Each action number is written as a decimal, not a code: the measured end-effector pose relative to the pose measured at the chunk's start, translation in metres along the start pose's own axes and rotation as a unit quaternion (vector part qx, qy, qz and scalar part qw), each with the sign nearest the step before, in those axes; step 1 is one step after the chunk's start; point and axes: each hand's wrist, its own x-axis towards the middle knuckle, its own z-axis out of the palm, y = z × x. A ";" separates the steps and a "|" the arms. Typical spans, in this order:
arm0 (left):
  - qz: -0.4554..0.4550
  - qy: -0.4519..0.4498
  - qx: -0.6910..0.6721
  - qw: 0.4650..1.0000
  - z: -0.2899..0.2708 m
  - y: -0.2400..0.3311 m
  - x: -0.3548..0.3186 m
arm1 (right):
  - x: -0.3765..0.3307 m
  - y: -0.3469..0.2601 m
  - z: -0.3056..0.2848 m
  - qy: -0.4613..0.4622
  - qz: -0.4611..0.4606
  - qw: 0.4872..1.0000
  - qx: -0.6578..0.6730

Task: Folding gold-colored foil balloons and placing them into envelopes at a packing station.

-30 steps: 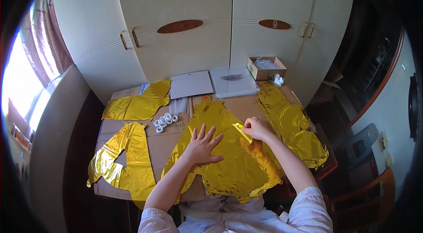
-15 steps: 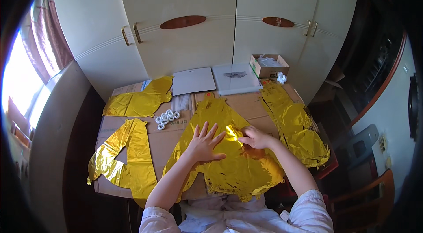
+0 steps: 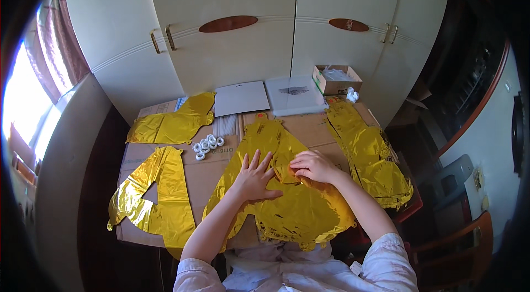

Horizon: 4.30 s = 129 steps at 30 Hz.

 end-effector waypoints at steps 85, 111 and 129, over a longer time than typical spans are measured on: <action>0.053 0.082 -0.021 0.995 0.010 0.014 0.043 | -0.208 -0.163 0.089 0.358 0.424 0.459 0.693; 0.048 0.089 -0.038 0.994 0.010 0.014 0.042 | -0.104 -0.198 0.044 0.211 0.068 0.975 -0.009; 0.045 0.090 -0.045 0.994 0.009 0.013 0.040 | -0.122 -0.169 0.024 0.179 0.041 0.979 0.088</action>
